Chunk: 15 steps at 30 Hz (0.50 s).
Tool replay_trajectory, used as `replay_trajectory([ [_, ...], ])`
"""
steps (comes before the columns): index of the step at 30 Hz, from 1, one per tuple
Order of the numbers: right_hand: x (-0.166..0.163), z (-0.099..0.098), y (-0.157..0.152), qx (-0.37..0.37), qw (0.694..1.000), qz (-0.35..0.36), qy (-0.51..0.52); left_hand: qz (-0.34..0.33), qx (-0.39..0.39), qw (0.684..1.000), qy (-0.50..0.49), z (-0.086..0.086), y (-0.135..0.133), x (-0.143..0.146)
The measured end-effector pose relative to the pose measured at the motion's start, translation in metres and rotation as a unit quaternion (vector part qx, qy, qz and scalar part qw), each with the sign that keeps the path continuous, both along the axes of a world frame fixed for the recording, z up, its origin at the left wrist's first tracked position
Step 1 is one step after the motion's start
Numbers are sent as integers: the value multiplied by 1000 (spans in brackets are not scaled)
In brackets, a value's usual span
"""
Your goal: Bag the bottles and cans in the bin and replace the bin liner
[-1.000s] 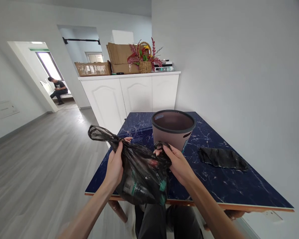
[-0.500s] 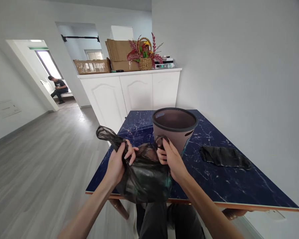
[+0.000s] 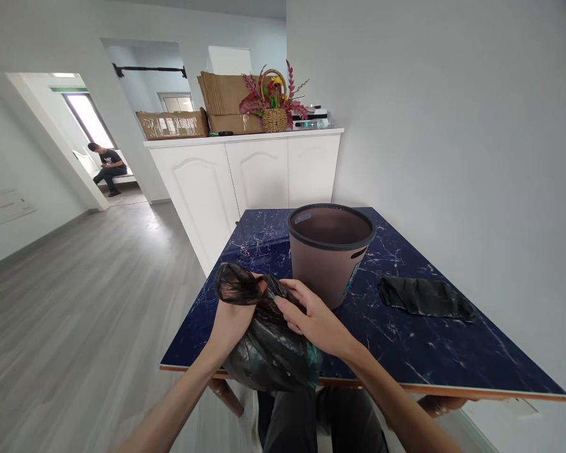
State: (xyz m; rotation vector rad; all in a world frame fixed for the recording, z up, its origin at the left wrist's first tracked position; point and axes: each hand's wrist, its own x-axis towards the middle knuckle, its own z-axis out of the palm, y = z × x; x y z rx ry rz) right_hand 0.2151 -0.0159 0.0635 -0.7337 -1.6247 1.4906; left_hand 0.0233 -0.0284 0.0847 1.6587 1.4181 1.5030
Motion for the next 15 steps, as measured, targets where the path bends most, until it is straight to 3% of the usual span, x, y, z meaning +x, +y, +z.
replay_trajectory([
  [3, 5, -4, 2, 7, 999, 32, 6, 15, 12, 1000, 2, 0, 0, 0],
  [5, 5, -3, 2, -9, 997, 31, 67, 22, 3, 1000, 21, 2, -1, 2],
  [9, -3, 0, 0, -148, 968, -34, 201, 25, -28, 999, 37, 7, -6, 7],
  [11, -8, -3, 2, -179, 960, -65, 204, 21, -33, 998, 41, 7, -8, 8],
  [15, -14, -7, 6, -153, 972, -97, 147, -41, -35, 989, 135, 6, -11, 8],
])
